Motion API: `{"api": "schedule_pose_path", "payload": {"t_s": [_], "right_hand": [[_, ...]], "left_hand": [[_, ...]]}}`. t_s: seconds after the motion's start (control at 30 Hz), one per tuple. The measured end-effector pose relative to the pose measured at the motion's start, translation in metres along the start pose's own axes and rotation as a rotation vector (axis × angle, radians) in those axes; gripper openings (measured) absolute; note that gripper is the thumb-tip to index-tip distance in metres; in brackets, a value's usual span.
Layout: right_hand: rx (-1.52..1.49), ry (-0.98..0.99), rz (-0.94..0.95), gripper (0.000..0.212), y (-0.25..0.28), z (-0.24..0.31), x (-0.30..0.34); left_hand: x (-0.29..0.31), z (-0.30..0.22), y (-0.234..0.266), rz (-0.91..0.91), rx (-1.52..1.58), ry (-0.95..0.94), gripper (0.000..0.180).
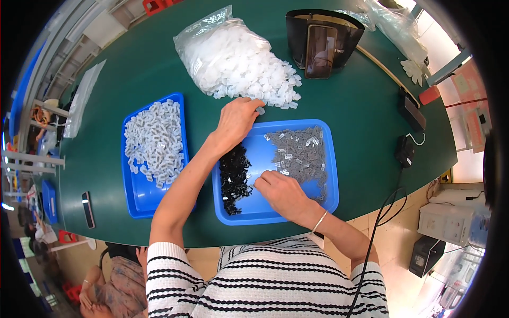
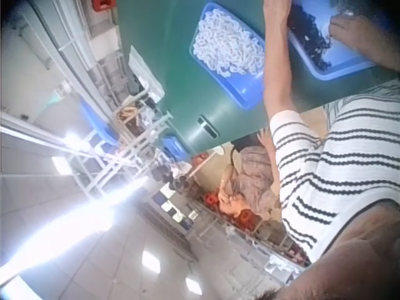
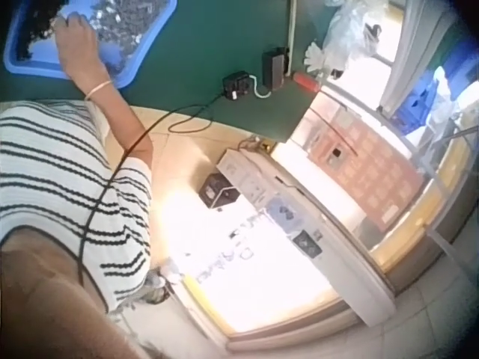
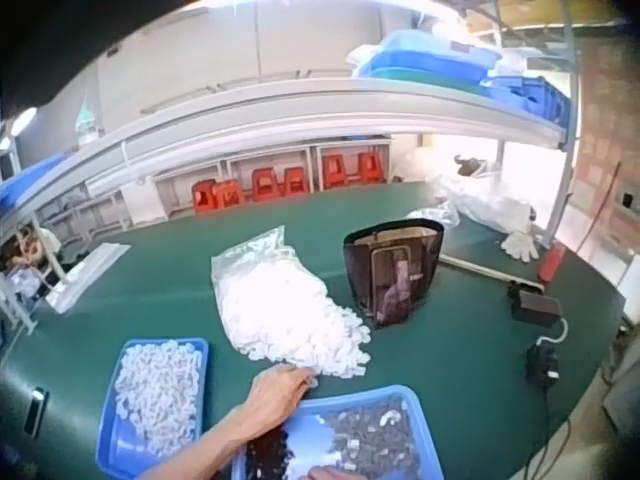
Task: The person sorts small plastic and rubber components by hand, taking them from a central blue tray and placing them into separate piles in a sorting tray based on color or type.
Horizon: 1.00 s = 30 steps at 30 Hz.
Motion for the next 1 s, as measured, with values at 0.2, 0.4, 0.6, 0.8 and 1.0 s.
{"api": "schedule_pose_path", "payload": {"t_s": [0.2, 0.4, 0.6, 0.8, 1.0], "right_hand": [[-0.455, -0.277, -0.087, 0.011, 0.020, -0.010, 0.004], [-1.355, -0.675, -0.238, 0.012, 0.034, -0.033, 0.009], [-1.526, -0.673, -0.245, 0.016, 0.027, -0.036, 0.015], [-1.502, -0.708, -0.228, 0.016, 0.026, -0.021, 0.012], [-1.440, -0.693, -0.242, 0.016, 0.024, -0.015, 0.012]], "left_hand": [[-0.011, 0.003, -0.003, 0.011, -0.094, -0.050, 0.010], [0.037, -0.033, 0.016, -0.146, 0.659, 0.407, 0.012], [0.107, -0.076, 0.011, -0.145, 1.170, 0.556, 0.017], [0.121, -0.089, -0.001, -0.177, 1.222, 0.543, 0.020], [0.122, -0.092, 0.000, -0.220, 1.124, 0.486, 0.022]]}}
Point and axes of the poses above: each hand's wrist, its own x-axis away from the middle knuckle, its own y-axis out of the back of the hand, z = x × y, the point moved 1 cm from there along -x, towards the middle knuckle, and after that the axes turned 12 degrees about x, right-handed, at the moved point
